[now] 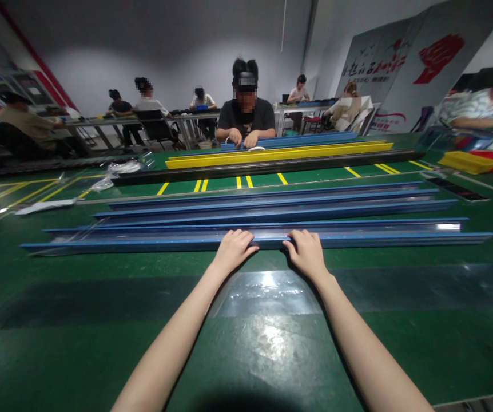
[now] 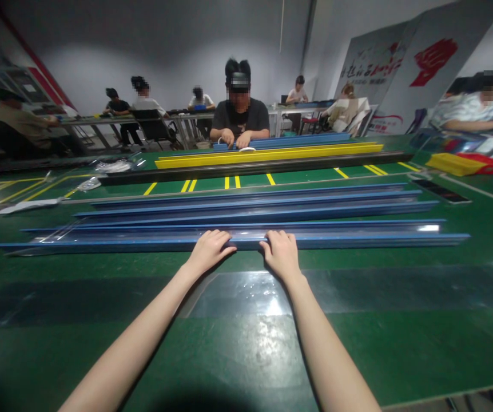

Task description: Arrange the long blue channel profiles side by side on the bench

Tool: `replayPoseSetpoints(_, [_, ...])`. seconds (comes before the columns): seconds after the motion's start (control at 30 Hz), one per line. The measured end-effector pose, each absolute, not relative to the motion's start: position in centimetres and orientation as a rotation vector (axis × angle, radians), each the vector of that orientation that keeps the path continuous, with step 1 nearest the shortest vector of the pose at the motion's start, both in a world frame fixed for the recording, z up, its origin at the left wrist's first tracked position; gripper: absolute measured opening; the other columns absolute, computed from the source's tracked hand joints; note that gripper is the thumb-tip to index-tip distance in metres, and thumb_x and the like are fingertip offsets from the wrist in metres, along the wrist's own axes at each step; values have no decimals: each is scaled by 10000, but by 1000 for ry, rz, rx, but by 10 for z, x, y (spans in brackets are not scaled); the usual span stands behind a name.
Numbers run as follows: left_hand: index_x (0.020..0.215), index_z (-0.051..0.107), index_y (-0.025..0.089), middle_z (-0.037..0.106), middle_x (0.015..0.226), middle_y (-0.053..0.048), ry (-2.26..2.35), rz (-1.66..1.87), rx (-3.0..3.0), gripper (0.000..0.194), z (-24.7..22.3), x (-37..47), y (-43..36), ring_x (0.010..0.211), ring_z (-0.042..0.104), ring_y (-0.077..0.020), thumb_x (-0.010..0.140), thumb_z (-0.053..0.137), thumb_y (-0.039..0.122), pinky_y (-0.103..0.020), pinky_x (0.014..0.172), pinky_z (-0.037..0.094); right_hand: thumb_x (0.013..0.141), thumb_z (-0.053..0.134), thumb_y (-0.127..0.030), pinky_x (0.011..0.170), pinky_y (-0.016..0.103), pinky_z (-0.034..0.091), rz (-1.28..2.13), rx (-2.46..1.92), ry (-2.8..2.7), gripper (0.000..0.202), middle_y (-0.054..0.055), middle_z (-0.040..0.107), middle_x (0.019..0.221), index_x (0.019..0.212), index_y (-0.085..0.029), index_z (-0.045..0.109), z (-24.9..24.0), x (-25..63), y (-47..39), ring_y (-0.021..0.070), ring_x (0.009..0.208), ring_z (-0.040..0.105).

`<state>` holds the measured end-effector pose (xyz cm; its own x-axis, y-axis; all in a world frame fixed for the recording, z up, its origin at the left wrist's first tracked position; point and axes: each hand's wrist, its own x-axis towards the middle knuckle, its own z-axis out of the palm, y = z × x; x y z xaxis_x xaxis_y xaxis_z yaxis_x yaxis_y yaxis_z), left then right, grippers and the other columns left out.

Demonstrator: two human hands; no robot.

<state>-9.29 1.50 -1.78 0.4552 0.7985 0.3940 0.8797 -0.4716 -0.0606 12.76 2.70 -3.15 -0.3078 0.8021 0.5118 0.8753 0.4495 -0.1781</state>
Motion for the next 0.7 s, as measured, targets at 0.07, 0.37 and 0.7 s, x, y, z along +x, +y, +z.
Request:
replayPoseSetpoints(0.07, [924,565,183,648,949,-37,-1425,-451,-2488,245,-18,-93,16,869,537,-182,836,493,400,-292,714,346,838,442,-319,721,301,266,-178,-1397,-2166,164,48,618,807,817,-188,538,-32,128,27,189,785,494])
replayPoseSetpoints(0.37, [925,576,177,653,992,-45,-1489,-408,-2475,294,-14,-97,16,911,548,-192,824,493,440,-295,730,377,840,446,-313,727,300,265,-188,-1400,-2168,165,51,615,803,822,-181,544,-32,127,27,190,790,493])
replayPoseSetpoints(0.7, [993,588,180,605,1154,-40,-1447,-440,-2500,305,-15,-99,17,998,549,-183,837,483,421,-297,774,402,840,447,-320,718,299,269,-199,-1406,-2172,169,51,616,800,823,-184,546,-32,128,27,194,789,497])
